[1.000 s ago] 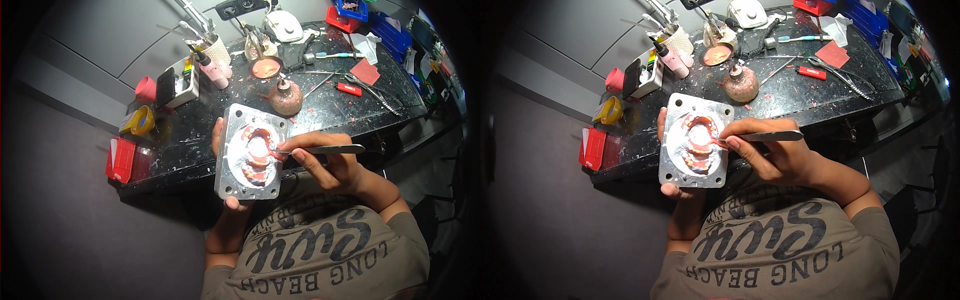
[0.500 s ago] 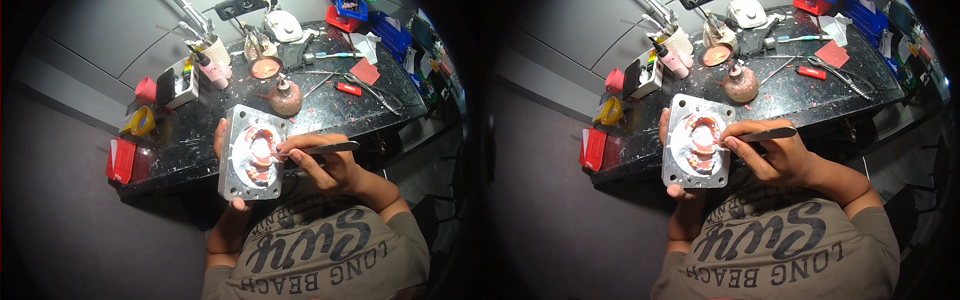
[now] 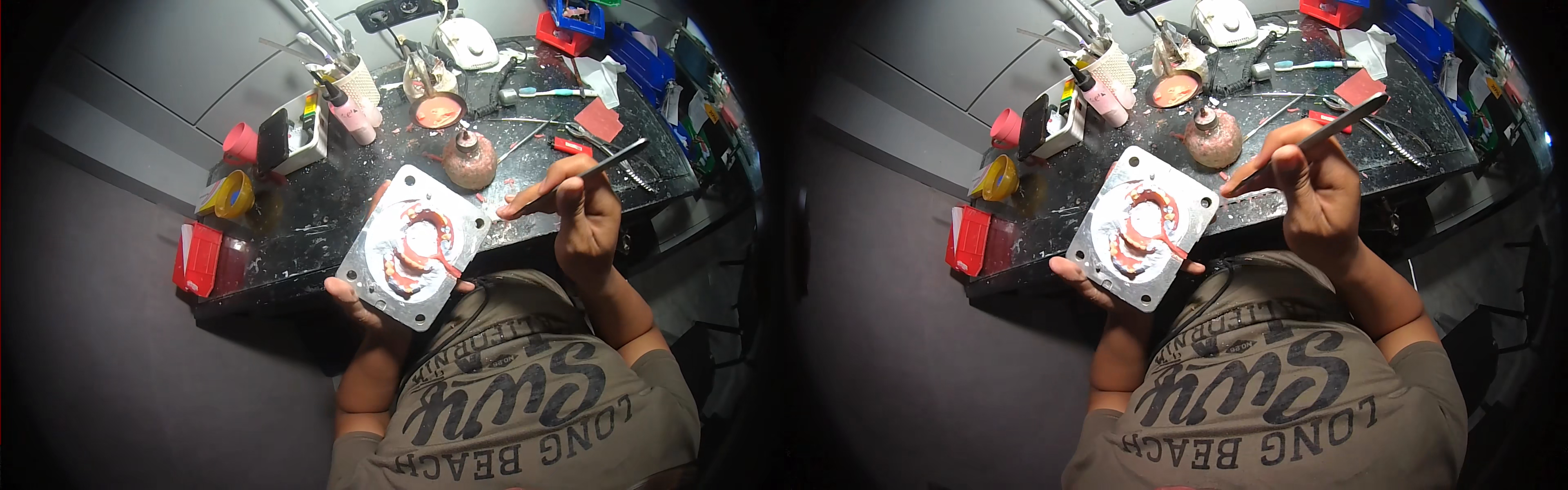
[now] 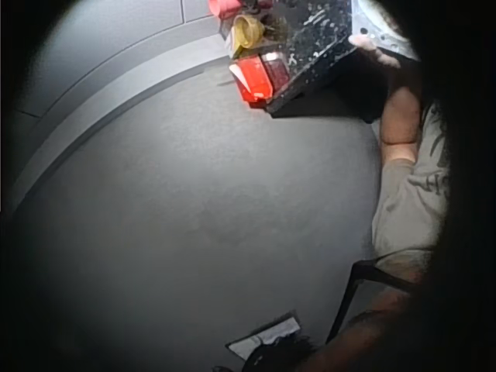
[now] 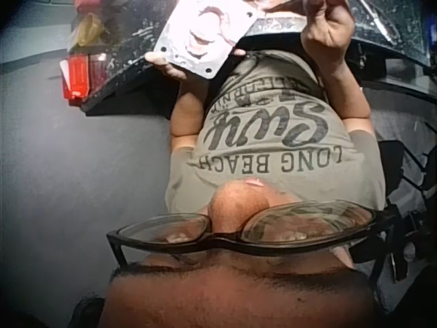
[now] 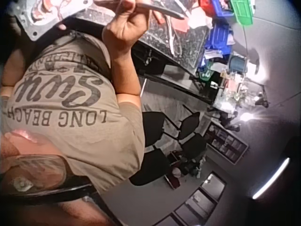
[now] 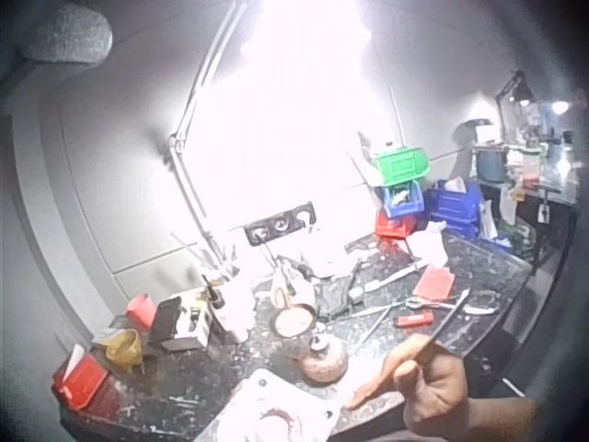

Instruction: The person applies a red composite material to a dental prosthetic mounted on a metal base, using a fine tool to spread and shape the material along the gum line of the teeth.

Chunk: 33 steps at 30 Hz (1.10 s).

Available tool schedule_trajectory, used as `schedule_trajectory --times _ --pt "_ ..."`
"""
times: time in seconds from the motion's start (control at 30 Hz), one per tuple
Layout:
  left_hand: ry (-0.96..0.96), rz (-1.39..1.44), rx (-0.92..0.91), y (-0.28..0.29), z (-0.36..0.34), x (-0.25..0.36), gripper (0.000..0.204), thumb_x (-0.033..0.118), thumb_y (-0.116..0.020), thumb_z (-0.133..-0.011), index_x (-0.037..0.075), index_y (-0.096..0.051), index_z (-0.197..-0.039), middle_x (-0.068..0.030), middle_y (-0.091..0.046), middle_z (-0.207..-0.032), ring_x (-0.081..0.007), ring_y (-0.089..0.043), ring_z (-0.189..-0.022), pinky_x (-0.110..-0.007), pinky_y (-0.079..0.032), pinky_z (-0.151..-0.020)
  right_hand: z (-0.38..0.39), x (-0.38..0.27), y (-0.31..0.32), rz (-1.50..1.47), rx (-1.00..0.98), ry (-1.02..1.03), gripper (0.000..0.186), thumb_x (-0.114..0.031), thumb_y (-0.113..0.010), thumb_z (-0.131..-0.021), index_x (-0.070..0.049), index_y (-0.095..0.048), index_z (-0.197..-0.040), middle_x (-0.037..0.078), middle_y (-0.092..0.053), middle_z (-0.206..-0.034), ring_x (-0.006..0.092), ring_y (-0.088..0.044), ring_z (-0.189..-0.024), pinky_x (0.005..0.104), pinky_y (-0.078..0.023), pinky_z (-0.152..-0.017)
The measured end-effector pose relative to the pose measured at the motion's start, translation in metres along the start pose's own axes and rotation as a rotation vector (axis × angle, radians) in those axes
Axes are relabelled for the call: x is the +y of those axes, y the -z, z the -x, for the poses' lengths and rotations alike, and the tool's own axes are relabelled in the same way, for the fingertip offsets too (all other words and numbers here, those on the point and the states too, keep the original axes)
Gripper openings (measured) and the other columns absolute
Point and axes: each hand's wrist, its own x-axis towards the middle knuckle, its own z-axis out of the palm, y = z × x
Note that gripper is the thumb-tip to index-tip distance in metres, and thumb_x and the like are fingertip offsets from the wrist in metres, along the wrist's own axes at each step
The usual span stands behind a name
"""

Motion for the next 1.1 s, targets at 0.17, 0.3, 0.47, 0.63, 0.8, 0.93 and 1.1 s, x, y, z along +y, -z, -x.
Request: schedule_trajectory --times 0.17,0.3,0.47,0.63,0.8,0.93,1.1 --pt "0.043 0.042 0.117 -0.01 -0.005 0.002 0.141 0.083 -0.079 -0.071 0.012 -0.008 -0.17 -0.0256 -0.021 -0.17 -0.0546 -0.038 -0.149 -0.083 -0.053 -0.092 -0.005 -0.003 0.022 -0.049 0.019 -0.272 0.039 -0.036 -0.05 -0.114 0.001 -0.056 -0.104 0.007 -0.063 -0.089 0.0153 -0.072 -0.067 0.0265 -0.059 -0.06" --pt "0.063 0.037 0.085 -0.005 -0.004 0.0 0.14 0.085 -0.076 -0.073 0.01 -0.008 -0.17 -0.0255 -0.022 -0.17 -0.0545 -0.038 -0.148 -0.084 -0.052 -0.091 -0.008 0.0 0.014 0.039 0.055 -0.202 0.034 -0.031 -0.056 -0.113 0.002 -0.059 -0.103 0.005 -0.063 -0.078 0.0124 -0.068 -0.06 0.0254 -0.054 -0.054" --pt "0.082 0.368 -0.102 0.016 0.0 0.003 0.132 0.087 -0.063 -0.084 0.007 -0.004 -0.17 -0.0288 -0.006 -0.175 -0.0651 -0.019 -0.152 -0.095 -0.032 -0.096 -0.021 -0.01 0.036 0.458 -0.165 -0.634 0.043 -0.027 -0.071 -0.105 0.001 -0.061 -0.075 0.004 -0.052 -0.053 0.0079 -0.054 -0.051 0.0297 -0.041 -0.048" --pt "0.047 0.341 -0.019 0.027 -0.001 0.005 0.13 0.087 -0.06 -0.085 0.004 -0.007 -0.169 -0.0326 -0.011 -0.173 -0.0694 -0.028 -0.146 -0.092 -0.043 -0.086 -0.029 0.001 0.049 0.955 -0.429 -0.613 0.043 -0.032 -0.073 -0.1 0.003 -0.066 -0.076 0.019 -0.058 -0.058 0.03 -0.059 -0.053 0.0437 -0.047 -0.057" --pt "0.196 0.449 -0.107 0.034 -0.004 0.009 0.129 0.094 -0.049 -0.085 0.003 -0.01 -0.169 -0.0363 -0.019 -0.169 -0.0679 -0.037 -0.141 -0.086 -0.05 -0.085 -0.028 -0.008 0.043 1.059 -0.224 -0.428 0.041 -0.032 -0.076 -0.099 0.003 -0.068 -0.081 0.02 -0.065 -0.068 0.0328 -0.062 -0.06 0.043 -0.049 -0.061" --pt "0.23 0.322 -0.06 0.028 -0.007 0.02 0.134 0.098 -0.043 -0.083 0.0 -0.009 -0.168 -0.0408 -0.026 -0.163 -0.0692 -0.055 -0.123 -0.067 -0.064 -0.063 -0.035 -0.013 0.053 0.965 -0.148 -0.438 0.034 -0.025 -0.079 -0.096 0.005 -0.067 -0.084 0.018 -0.068 -0.073 0.0268 -0.066 -0.065 0.0389 -0.052 -0.064" --pt "0.152 0.066 0.048 0.007 -0.026 0.032 0.144 0.106 -0.034 -0.076 -0.003 -0.012 -0.167 -0.0454 -0.038 -0.154 -0.0698 -0.062 -0.105 -0.049 -0.063 -0.05 -0.05 0.016 0.11 1.017 -0.034 -0.372 0.016 -0.011 -0.08 -0.091 0.003 -0.071 -0.095 0.016 -0.074 -0.085 0.0274 -0.071 -0.074 0.0382 -0.054 -0.071"
